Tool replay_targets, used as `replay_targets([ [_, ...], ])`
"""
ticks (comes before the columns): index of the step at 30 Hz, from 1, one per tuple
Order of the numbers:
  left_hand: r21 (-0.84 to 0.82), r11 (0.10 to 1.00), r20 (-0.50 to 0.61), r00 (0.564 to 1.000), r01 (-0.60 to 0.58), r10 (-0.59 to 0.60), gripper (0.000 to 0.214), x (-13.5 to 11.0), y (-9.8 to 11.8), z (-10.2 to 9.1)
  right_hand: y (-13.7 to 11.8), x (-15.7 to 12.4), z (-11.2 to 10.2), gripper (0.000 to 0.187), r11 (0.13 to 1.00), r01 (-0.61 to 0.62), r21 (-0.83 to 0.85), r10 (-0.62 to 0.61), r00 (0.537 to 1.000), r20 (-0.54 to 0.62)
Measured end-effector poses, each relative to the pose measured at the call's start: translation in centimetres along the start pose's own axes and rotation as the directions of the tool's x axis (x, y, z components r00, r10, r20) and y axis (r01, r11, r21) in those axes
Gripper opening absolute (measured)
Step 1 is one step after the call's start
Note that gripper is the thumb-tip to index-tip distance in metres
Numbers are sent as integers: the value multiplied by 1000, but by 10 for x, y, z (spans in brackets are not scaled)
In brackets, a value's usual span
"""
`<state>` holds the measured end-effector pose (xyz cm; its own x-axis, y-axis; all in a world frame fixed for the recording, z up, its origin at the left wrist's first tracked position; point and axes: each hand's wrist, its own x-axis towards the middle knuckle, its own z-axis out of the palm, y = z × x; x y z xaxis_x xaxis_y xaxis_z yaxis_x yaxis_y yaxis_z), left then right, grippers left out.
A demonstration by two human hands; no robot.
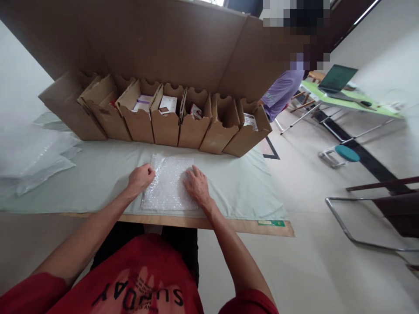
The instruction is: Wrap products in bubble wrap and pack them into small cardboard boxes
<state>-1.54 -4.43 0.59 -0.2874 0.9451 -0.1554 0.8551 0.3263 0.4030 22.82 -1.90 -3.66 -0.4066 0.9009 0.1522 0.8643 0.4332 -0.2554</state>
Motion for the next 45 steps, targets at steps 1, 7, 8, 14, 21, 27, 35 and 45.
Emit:
replay_targets([
  [1, 13, 1000, -4, 1000, -3, 3, 17, -1, 0, -1, 2, 0, -1, 41, 1000, -16, -3, 16, 1000, -15],
  [7, 54, 999, 0, 1000, 2, -2, 18, 0, -3, 0, 6, 17, -8, 42, 968, -244, -63, 244, 970, -11],
  [8, 57, 998, 3, 1000, 5, -5, 18, 1, -4, 0, 6, 22, -8, 42, 963, -261, -59, 261, 965, -8],
  [14, 67, 998, 14, 1000, 2, -3, 18, 9, -7, -1, 5, 37, -5, 47, 958, -280, 56, 279, 960, 15],
  [21, 58, 998, 37, 999, -2, 0, 18, 11, -8, 0, 12, 31, -4, 44, 960, -267, 85, 272, 961, -46],
  [27, 61, 998, 55, 998, -2, -1, 14, 11, -11, 1, 18, 28, -4, 39, 973, -222, 58, 225, 973, -51],
  [35, 103, 905, -205, 882, -412, 425, 46, -1, -4, -1, -13, 35, -26, 45, 998, 25, -49, -33, 983, -179],
  [45, 282, 780, 127, 827, -559, 547, 73, 19, -10, 44, -1, 54, 16, 58, 946, 324, 14, -321, 929, 185],
])
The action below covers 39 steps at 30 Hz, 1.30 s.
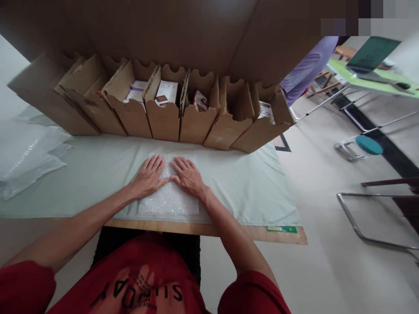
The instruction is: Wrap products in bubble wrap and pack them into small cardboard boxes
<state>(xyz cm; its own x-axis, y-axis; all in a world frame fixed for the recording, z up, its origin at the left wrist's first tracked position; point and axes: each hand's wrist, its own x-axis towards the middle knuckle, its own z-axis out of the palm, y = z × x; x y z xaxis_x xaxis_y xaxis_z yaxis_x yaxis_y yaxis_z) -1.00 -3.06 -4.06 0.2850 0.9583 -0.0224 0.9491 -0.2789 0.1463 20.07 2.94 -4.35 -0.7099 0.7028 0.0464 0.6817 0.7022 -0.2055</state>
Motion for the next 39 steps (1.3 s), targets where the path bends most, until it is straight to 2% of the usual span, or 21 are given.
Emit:
replay_targets([
  [1, 8, 1000, -1, 1000, 4, -4, 74, -1, -1, 0, 12, -6, -4, 58, 1000, -8, -7, 8, 1000, 10],
  [3, 7, 1000, 1, 1000, 5, -5, 75, -2, -1, -1, 31, -18, -15, 58, 994, -105, -31, 105, 994, -4],
  [5, -1, 1000, -2, 1000, -6, 6, 75, -2, -1, -2, 33, -26, -26, 62, 973, -221, -66, 216, 973, -76],
  [6, -2, 1000, -5, 1000, -14, 14, 75, -2, -1, -2, 27, -29, -29, 64, 969, -234, -82, 224, 968, -114],
  [8, 4, 1000, -16, 1000, -19, 19, 75, -2, -1, -1, 4, -33, -29, 69, 986, -132, -102, 119, 985, -128],
  [11, 13, 1000, -37, 999, -16, 16, 74, -2, -2, 0, -32, -49, -20, 74, 990, 118, -75, -119, 993, -9],
  [13, 16, 1000, -44, 999, -23, 23, 74, -3, -3, 1, -36, -72, -16, 70, 985, 164, -50, -161, 985, 58],
  [15, 17, 999, -49, 998, -30, 31, 74, -3, -3, 2, -26, -100, -21, 61, 994, 95, -55, -91, 993, 68],
  [18, 13, 999, -57, 998, -31, 32, 74, -4, -3, 2, -13, -122, -41, 52, 992, -85, -94, 83, 996, -21],
  [19, 15, 999, -60, 998, -30, 31, 74, -4, -3, 2, -16, -120, -46, 52, 990, -107, -96, 103, 993, -50],
  [21, 26, 999, -63, 998, -26, 28, 74, -4, -2, 1, -30, -101, -48, 52, 995, -61, -76, 56, 996, -68],
  [23, 43, 999, -51, 998, -23, 25, 73, -4, -2, -1, -48, -78, -39, 55, 999, 34, -40, -35, 999, -38],
  [25, 56, 998, -35, 999, -20, 22, 73, -3, -1, -2, -58, -70, -27, 58, 995, 98, -14, -98, 995, 14],
  [28, 56, 998, -23, 1000, -15, 16, 73, -3, -1, -4, -57, -95, -21, 51, 994, 107, -5, -107, 992, 65],
  [31, 46, 999, -24, 999, -22, 23, 75, -4, -1, -4, -56, -123, -34, 40, 999, 27, -21, -27, 1000, 11],
  [34, 57, 998, -24, 1000, -10, 12, 75, -4, -1, -5, -81, -111, -39, 37, 1000, 18, -5, -19, 998, -60],
  [37, 78, 997, 6, 1000, -3, 3, 75, -4, 0, -8, -116, -88, -26, 37, 980, 178, 84, -177, 984, -26],
  [39, 82, 997, 17, 1000, -9, 7, 75, -4, 1, -9, -128, -92, -18, 35, 927, 316, 202, -324, 946, 6],
])
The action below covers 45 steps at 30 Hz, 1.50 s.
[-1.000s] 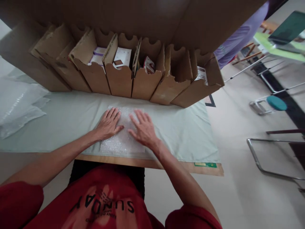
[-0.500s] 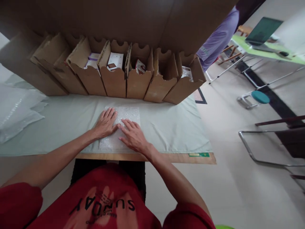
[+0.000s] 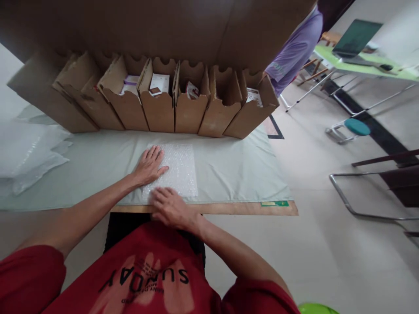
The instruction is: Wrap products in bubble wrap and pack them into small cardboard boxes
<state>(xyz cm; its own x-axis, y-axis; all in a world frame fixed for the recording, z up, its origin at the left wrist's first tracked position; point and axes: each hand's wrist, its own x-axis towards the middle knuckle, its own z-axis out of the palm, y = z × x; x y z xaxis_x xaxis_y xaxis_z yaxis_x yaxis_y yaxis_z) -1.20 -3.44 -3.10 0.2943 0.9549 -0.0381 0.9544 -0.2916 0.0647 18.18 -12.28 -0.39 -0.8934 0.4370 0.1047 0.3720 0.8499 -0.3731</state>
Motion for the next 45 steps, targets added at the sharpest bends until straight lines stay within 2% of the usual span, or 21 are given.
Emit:
replay_targets([
  [1, -1, 1000, -3, 1000, -3, 3, 75, 0, 0, 0, -3, -8, 2, 32, 997, 41, 67, -41, 999, 5],
  [3, -6, 1000, -16, 1000, -7, 7, 75, -1, -1, 1, -1, -35, -4, 27, 990, 10, 138, -3, 999, -51],
  [5, -18, 1000, -21, 1000, -7, 7, 75, -1, -2, 3, 9, -61, -16, 25, 990, -110, 84, 122, 982, -145],
  [7, -29, 1000, -15, 1000, -1, 1, 74, -1, -2, 4, 25, -75, -29, 23, 982, -183, -44, 173, 969, -178],
  [11, -36, 999, -18, 1000, 2, -3, 74, 0, -2, 4, 47, -69, -36, 20, 960, -117, -254, 110, 993, -41],
  [16, -47, 999, -51, 999, -10, 8, 74, -2, -2, 6, 46, -60, -30, 27, 909, -54, -412, 93, 993, 74],
  [21, -76, 997, -36, 999, -10, 7, 76, 0, -4, 7, 46, -58, -22, 28, 897, -62, -439, 83, 996, 29],
  [24, -124, 992, 22, 1000, 19, -16, 72, 5, -6, 0, 53, -53, -20, 25, 894, -112, -435, 121, 993, -6],
  [27, -202, 978, 76, 997, 46, -31, 73, -1, -2, -16, 61, -47, -25, 21, 918, -180, -354, 190, 982, -5],
  [29, -235, 970, 75, 994, -61, 81, 80, -17, 7, -28, 66, -42, -33, 19, 938, -218, -269, 233, 972, 24],
  [31, -242, 943, 60, 967, -227, 248, 88, -39, 18, -37, 72, -36, -43, 18, 952, -261, -163, 274, 959, 66],
  [33, -228, 929, 30, 952, -291, 306, 73, -59, 26, -41, 79, -29, -52, 19, 950, -310, -45, 314, 943, 110],
  [36, -245, 945, 20, 973, -216, 228, 23, -71, 26, -39, 91, -21, -63, 21, 910, -390, 142, 360, 912, 197],
  [37, -272, 946, 33, 981, -175, 191, 17, -70, 23, -37, 95, -20, -66, 20, 881, -419, 219, 371, 900, 230],
  [40, -394, 917, 78, 992, -64, 103, 19, -57, 10, -33, 106, -25, -70, 17, 748, -482, 457, 394, 876, 279],
  [43, -531, 847, 130, 991, 31, 45, 18, -41, 0, -34, 112, -37, -64, 46, 677, -480, 558, 454, 869, 197],
  [45, -607, 789, 169, 986, 94, 12, 17, -34, -3, -37, 113, -45, -55, 44, 657, -488, 574, 524, 844, 117],
])
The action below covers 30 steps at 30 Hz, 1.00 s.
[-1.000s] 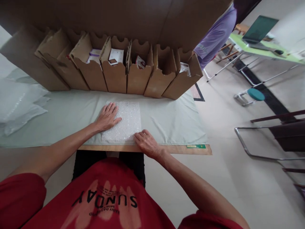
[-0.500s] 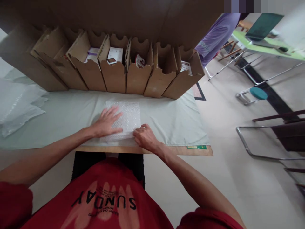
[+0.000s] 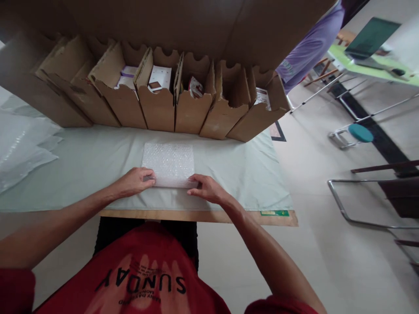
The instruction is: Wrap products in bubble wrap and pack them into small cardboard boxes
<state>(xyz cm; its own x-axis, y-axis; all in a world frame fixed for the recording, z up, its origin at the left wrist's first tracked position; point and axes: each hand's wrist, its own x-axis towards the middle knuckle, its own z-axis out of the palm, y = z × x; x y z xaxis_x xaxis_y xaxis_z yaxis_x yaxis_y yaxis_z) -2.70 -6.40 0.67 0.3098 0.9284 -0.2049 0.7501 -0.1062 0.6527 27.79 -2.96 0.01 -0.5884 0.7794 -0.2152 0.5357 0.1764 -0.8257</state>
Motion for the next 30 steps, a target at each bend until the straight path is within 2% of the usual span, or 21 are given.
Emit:
replay_targets([
  [4, -140, 988, -31, 997, 66, -71, 17, 5, 0, -3, 11, 0, 13, 33, 991, -48, 123, 68, 984, -164],
  [8, -229, 972, -31, 997, 57, -66, 21, 1, -6, -6, 11, 8, 17, 29, 979, -40, 198, 92, 961, -262],
  [14, -223, 975, -95, 994, 22, -44, 26, -8, -18, -8, 9, 11, 17, 30, 968, -16, 251, 94, 948, -304],
  [18, -241, 969, -155, 984, 53, -92, 27, -6, -23, -3, 9, 7, 21, 32, 951, -7, 308, 94, 959, -268],
  [23, -294, 953, -228, 963, 75, -146, 28, 0, -24, 5, 13, 11, 28, 31, 952, -29, 305, 139, 927, -348],
  [25, -228, 967, -297, 938, 113, -180, 26, 2, -22, 9, 13, 14, 30, 36, 963, -42, 265, 146, 911, -387],
  [30, 127, 958, -394, 899, 258, -190, 25, 2, -14, 19, 10, 19, 32, 43, 991, -102, 81, 127, 898, -422],
])
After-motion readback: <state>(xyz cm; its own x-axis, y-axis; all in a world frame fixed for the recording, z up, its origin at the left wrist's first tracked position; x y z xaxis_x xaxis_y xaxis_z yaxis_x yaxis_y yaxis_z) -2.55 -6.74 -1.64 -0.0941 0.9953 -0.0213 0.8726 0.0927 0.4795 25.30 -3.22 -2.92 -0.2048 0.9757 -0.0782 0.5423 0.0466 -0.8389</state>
